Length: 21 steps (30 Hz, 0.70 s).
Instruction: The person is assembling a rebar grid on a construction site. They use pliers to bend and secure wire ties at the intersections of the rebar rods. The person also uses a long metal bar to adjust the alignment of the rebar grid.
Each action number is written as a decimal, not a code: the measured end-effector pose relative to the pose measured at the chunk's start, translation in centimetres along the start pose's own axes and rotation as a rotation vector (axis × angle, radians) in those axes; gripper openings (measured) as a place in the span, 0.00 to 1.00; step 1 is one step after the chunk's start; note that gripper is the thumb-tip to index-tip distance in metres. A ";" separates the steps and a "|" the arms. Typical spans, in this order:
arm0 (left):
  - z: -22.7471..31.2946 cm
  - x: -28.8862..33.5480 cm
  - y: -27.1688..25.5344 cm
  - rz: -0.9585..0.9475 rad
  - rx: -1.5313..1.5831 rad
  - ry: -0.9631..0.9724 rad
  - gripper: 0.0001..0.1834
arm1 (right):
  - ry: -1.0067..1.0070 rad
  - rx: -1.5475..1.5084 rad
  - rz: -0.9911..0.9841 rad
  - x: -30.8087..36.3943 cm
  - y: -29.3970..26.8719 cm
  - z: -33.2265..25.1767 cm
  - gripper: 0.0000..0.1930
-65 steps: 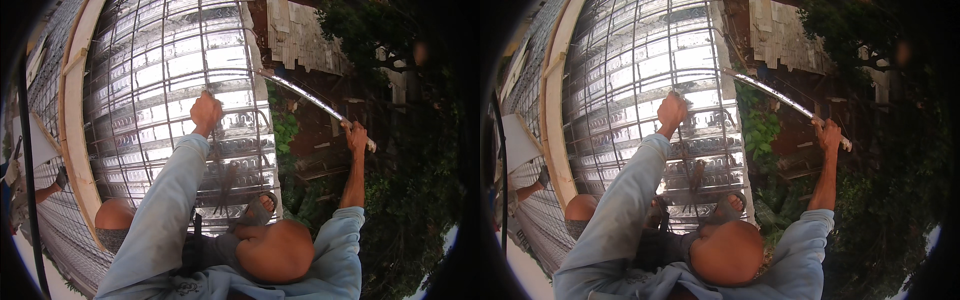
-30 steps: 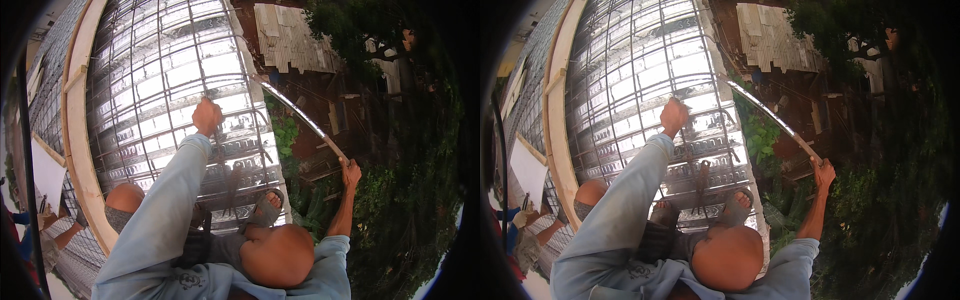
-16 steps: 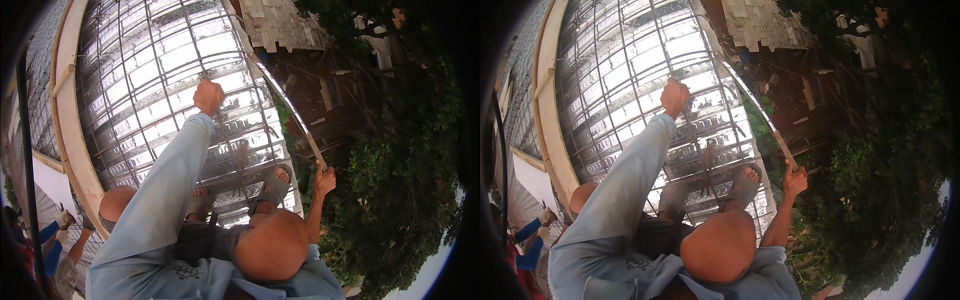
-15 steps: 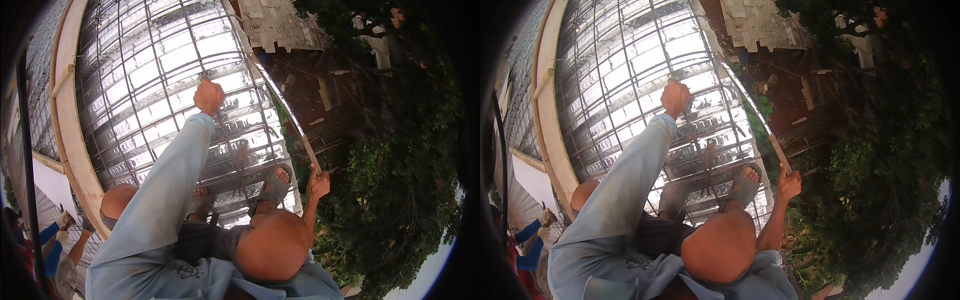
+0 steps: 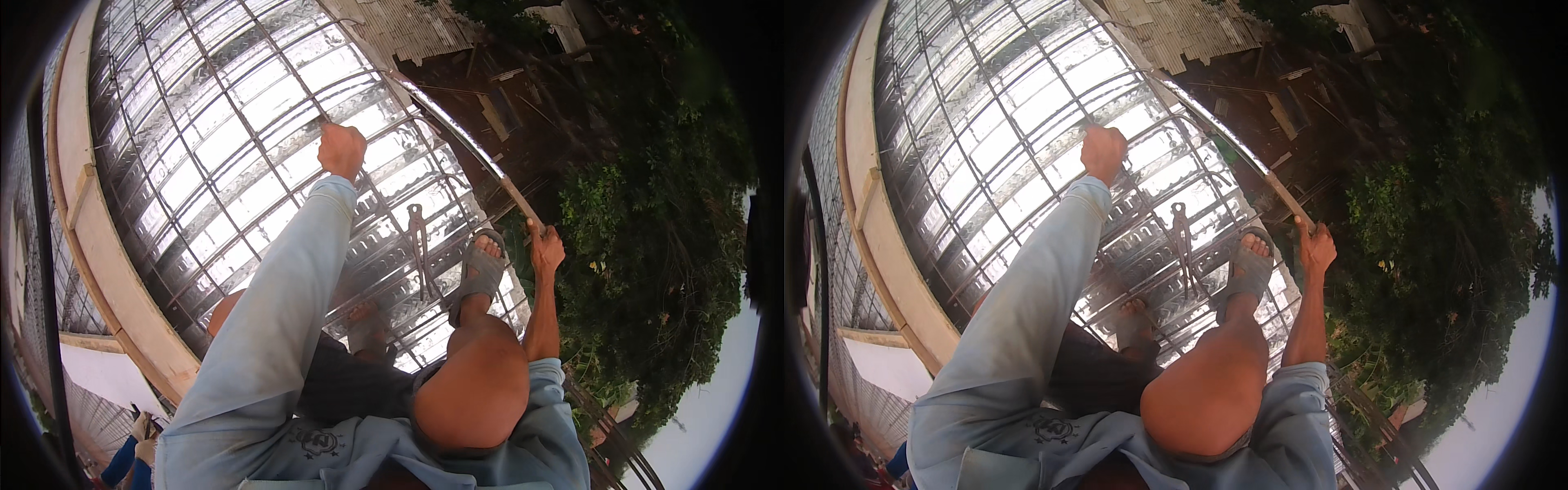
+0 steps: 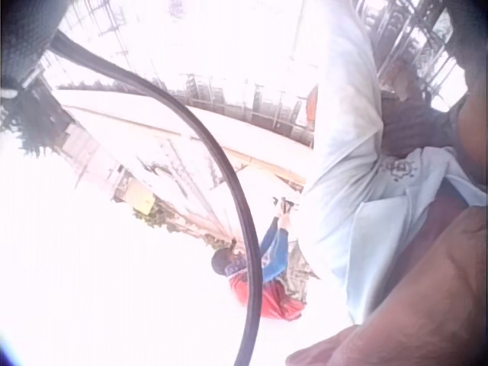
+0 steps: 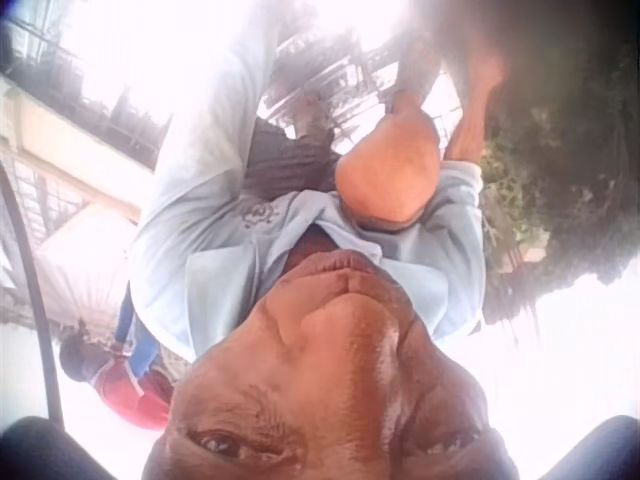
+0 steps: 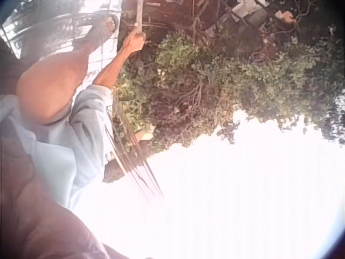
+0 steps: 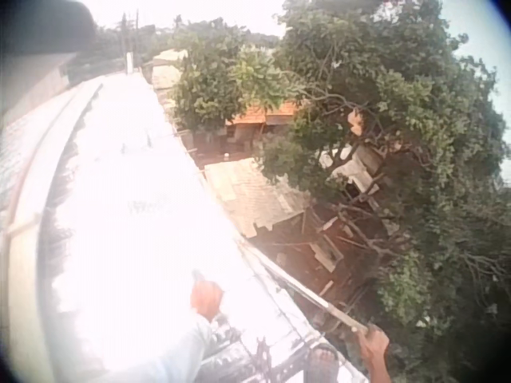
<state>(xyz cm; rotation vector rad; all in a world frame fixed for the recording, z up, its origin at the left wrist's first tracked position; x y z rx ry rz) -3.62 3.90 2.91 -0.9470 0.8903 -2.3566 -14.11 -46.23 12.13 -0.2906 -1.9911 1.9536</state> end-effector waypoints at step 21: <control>0.2 0.1 -0.2 0.055 -0.029 -0.087 0.16 | -0.192 0.168 -0.123 2.7 2.6 0.4 0.23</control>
Point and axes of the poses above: each hand's wrist, its own x-axis away from the middle knuckle, its own y-axis out of the palm, z = x × y, the point moved 4 cm from there along -x, towards the middle knuckle
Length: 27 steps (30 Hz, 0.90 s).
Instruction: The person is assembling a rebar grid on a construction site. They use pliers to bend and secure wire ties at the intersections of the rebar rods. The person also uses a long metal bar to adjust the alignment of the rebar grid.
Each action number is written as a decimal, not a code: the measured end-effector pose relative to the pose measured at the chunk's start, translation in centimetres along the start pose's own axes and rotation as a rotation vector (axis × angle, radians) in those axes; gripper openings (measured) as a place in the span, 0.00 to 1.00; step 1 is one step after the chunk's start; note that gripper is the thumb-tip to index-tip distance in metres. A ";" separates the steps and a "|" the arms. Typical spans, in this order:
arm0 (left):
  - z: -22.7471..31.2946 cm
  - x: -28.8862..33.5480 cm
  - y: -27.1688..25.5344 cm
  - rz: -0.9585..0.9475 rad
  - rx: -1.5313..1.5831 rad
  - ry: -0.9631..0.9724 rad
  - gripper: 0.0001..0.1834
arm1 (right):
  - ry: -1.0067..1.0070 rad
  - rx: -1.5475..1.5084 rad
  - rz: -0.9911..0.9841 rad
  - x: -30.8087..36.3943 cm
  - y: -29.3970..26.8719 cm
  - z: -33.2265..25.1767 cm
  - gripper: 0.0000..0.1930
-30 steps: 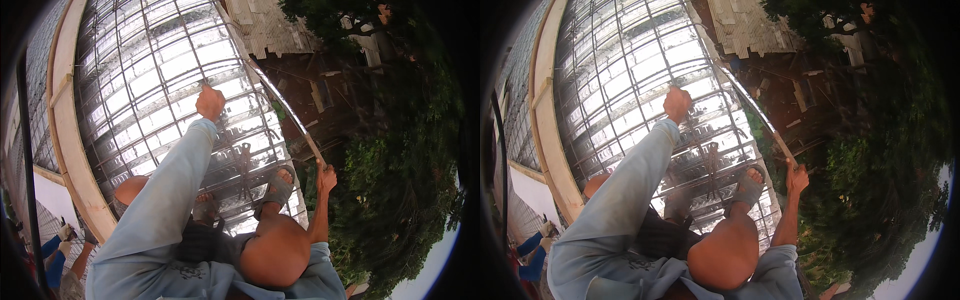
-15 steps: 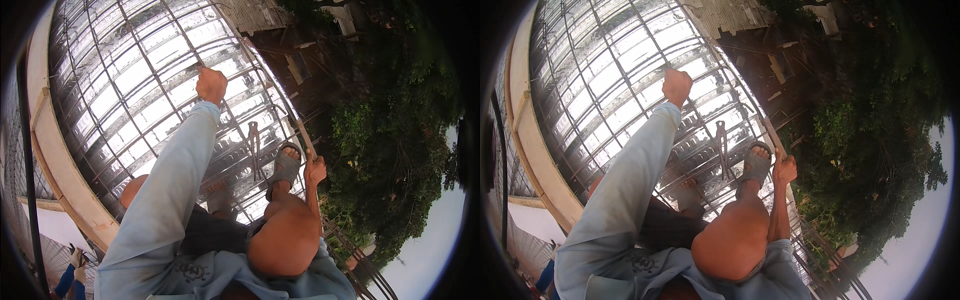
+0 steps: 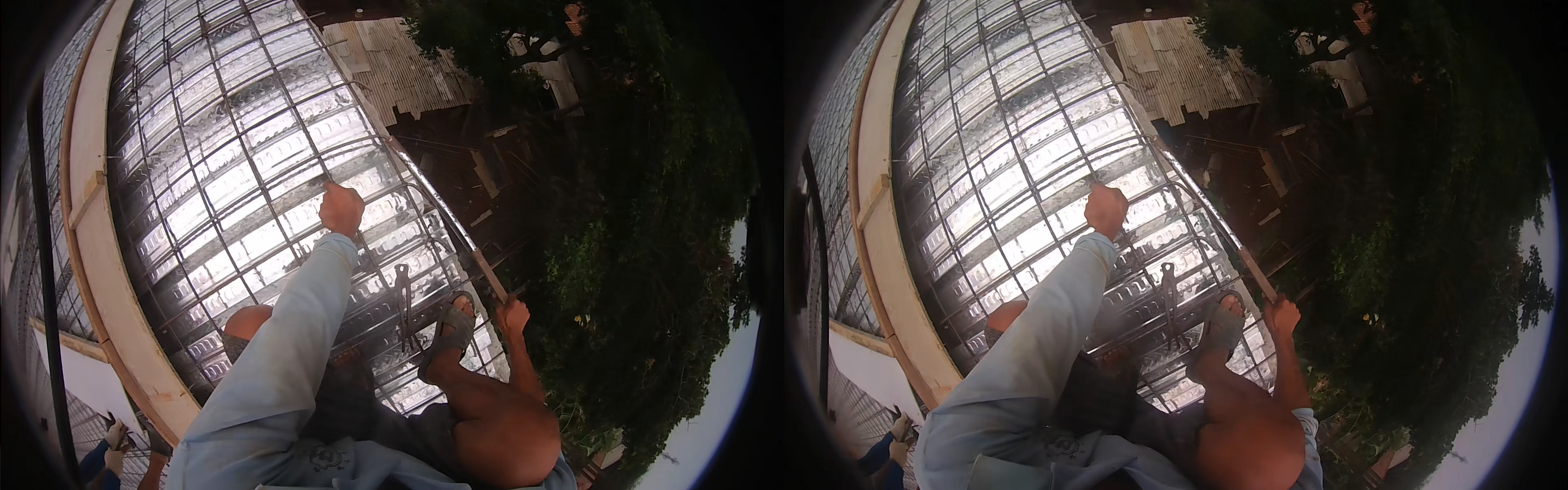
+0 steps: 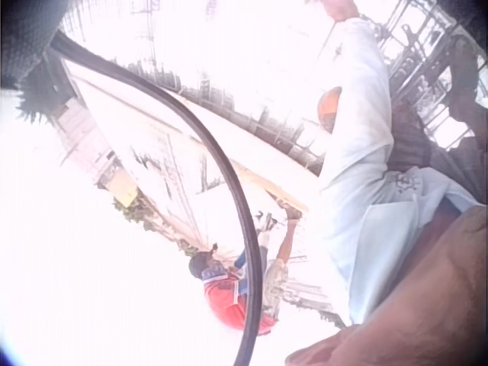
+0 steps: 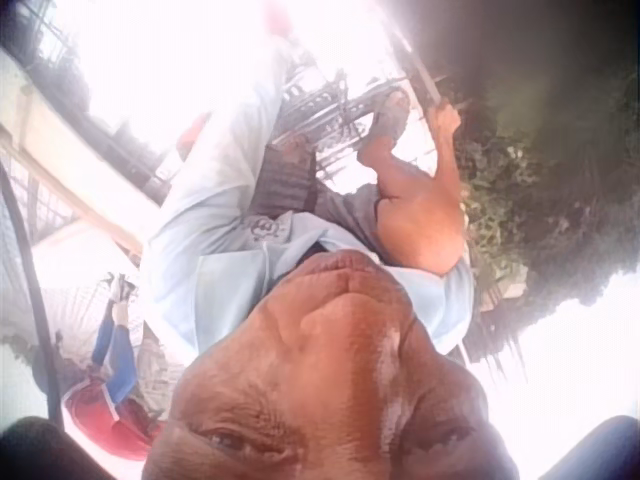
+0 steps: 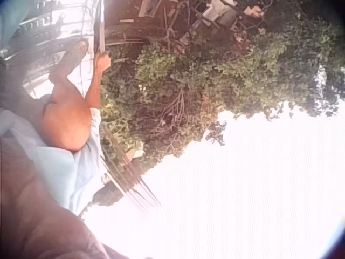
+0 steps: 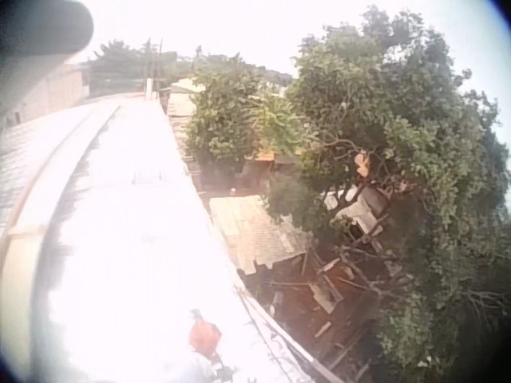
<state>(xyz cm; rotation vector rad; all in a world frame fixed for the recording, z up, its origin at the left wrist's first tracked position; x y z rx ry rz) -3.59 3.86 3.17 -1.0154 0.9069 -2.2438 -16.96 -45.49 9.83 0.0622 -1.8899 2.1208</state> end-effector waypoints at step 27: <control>1.6 0.5 0.6 0.121 -0.189 -0.040 0.20 | 0.243 -1.109 -0.162 -6.6 0.1 3.7 0.18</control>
Point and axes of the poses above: each hand's wrist, its own x-axis away from the middle knuckle, its own y-axis out of the palm, z = x × y, the point moved 4 cm from there along -x, towards the middle knuckle
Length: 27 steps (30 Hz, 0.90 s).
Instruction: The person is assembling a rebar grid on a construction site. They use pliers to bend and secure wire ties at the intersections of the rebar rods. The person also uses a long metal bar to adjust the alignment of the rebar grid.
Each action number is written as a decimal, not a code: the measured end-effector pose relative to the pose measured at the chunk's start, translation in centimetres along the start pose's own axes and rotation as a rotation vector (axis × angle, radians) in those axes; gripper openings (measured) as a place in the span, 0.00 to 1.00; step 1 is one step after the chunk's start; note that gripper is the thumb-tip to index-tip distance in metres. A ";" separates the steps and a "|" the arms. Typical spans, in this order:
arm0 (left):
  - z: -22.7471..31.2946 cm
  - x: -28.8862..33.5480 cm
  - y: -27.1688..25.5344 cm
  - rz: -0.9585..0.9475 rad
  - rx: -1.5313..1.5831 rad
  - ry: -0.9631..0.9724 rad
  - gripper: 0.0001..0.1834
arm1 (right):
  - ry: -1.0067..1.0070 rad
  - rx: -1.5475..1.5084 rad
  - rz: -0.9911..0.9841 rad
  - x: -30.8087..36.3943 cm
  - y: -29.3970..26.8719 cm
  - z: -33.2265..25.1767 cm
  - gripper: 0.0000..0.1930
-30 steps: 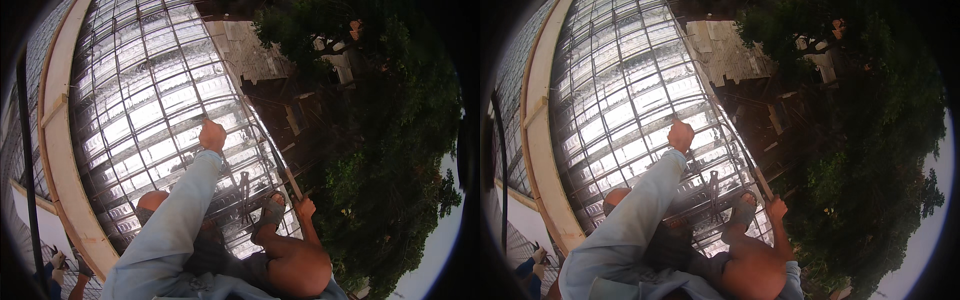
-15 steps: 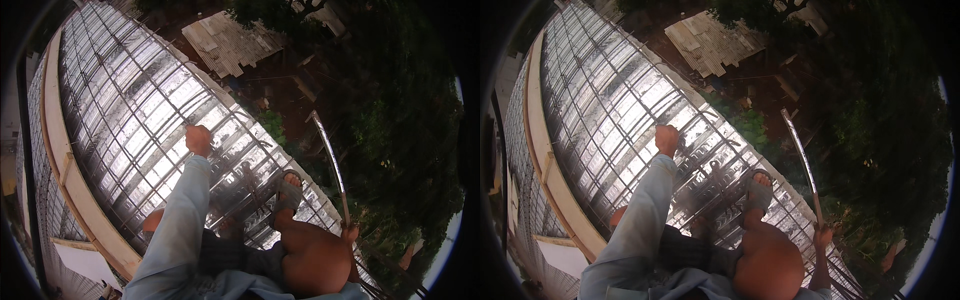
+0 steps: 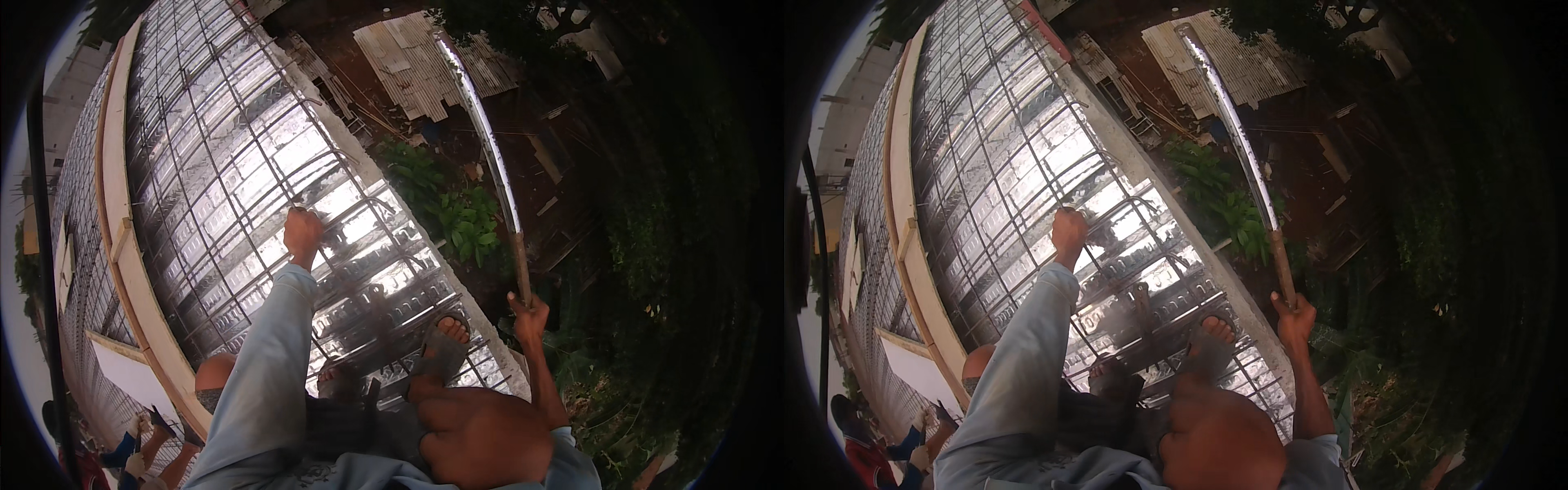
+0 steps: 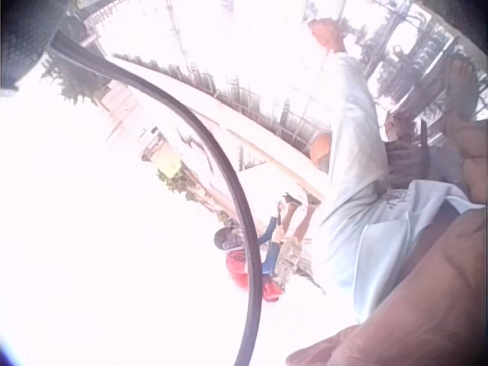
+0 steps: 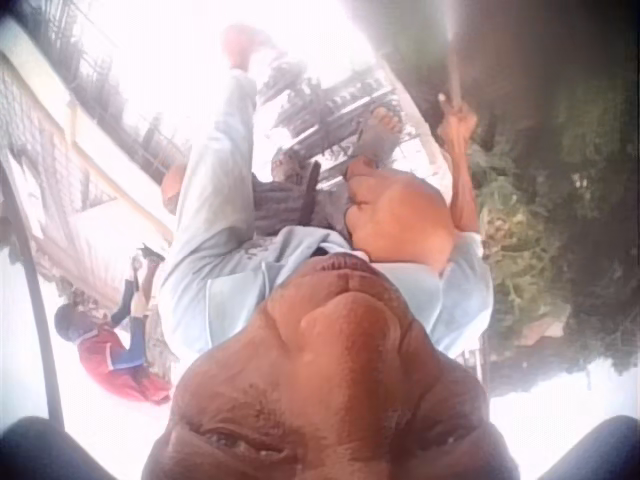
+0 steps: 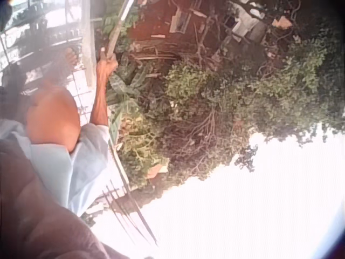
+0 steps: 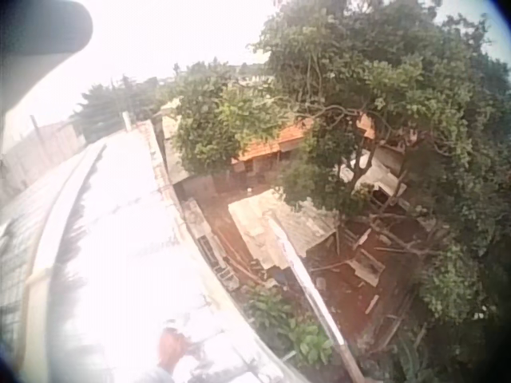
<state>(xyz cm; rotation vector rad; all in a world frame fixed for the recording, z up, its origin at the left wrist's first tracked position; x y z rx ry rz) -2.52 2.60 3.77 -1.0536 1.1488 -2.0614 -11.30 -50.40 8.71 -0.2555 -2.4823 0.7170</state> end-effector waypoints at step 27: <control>-0.5 0.0 0.6 -0.034 -0.023 -0.060 0.20 | -0.820 0.963 -0.067 -30.2 8.2 -32.6 0.23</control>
Point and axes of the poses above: each hand's wrist, its own x-axis away from the middle knuckle, its own y-axis out of the palm, z = x × y, the point moved 4 cm from there along -x, towards the middle knuckle
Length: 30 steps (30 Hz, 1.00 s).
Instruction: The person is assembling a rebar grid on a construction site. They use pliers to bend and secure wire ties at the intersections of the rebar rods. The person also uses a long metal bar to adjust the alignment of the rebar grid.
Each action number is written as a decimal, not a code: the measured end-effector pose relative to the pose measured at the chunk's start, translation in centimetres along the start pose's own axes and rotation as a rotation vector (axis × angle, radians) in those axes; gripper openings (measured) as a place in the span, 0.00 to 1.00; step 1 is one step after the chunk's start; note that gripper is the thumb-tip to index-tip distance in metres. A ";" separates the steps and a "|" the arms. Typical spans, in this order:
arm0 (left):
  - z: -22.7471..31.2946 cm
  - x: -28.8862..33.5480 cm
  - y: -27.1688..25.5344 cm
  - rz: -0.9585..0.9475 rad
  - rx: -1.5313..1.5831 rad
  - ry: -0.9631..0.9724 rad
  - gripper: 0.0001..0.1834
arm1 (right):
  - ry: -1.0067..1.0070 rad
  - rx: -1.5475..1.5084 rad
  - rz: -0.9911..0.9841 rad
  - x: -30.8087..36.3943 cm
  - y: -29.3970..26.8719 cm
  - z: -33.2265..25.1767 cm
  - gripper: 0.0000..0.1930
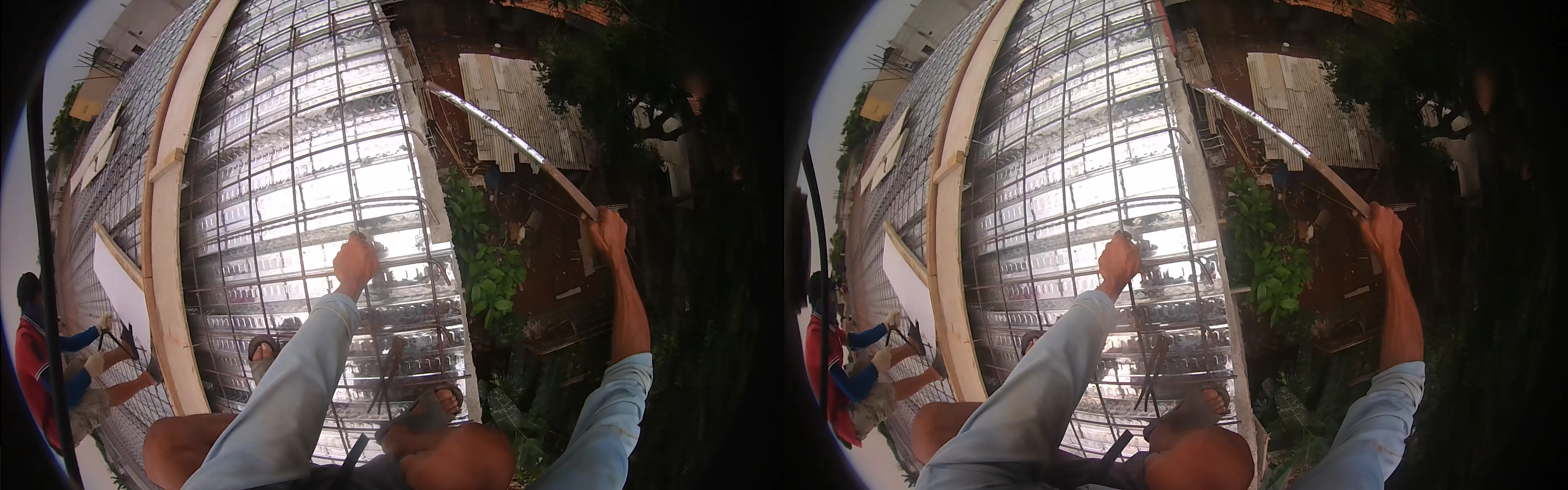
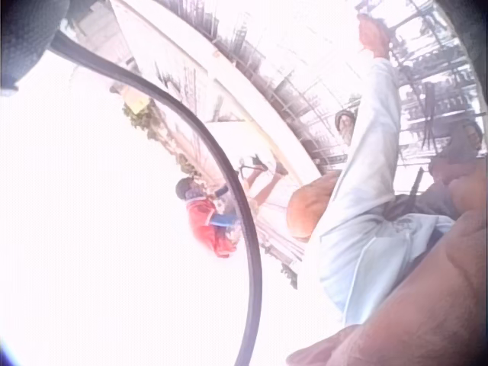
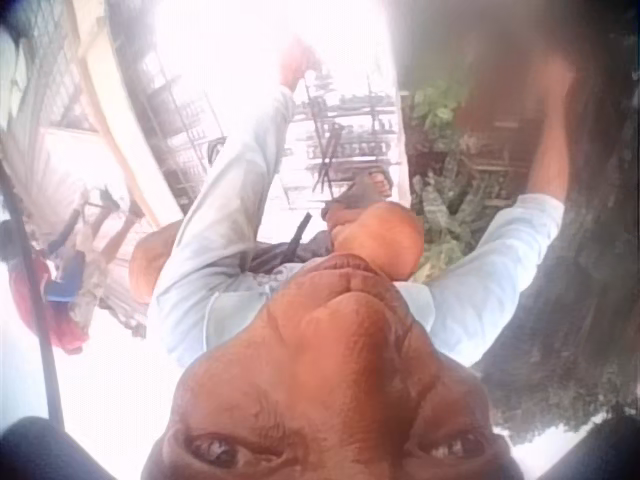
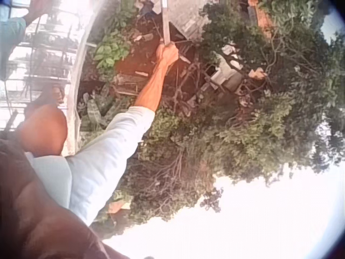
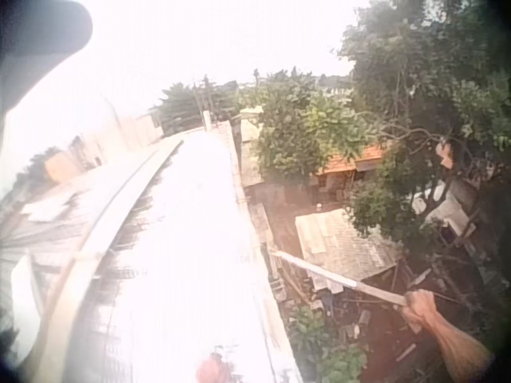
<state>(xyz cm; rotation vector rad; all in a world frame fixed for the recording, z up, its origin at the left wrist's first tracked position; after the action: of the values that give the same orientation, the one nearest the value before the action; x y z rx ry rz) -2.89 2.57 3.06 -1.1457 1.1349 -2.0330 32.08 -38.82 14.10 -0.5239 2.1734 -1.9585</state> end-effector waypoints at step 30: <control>20.9 -4.9 -15.5 -1.080 2.294 -0.828 0.29 | -0.078 0.655 -0.064 12.6 -24.9 -27.6 0.13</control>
<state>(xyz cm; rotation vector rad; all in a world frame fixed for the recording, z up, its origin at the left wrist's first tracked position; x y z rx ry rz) 16.95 5.58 20.37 -0.7289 -2.1257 -1.3818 14.24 -19.77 43.40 -0.5388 1.3523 -2.4535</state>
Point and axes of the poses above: each hand's wrist, its own x-axis away from the middle knuckle, its own y-axis out of the palm, z = x × y, the point moved 4 cm from there along -x, towards the middle knuckle
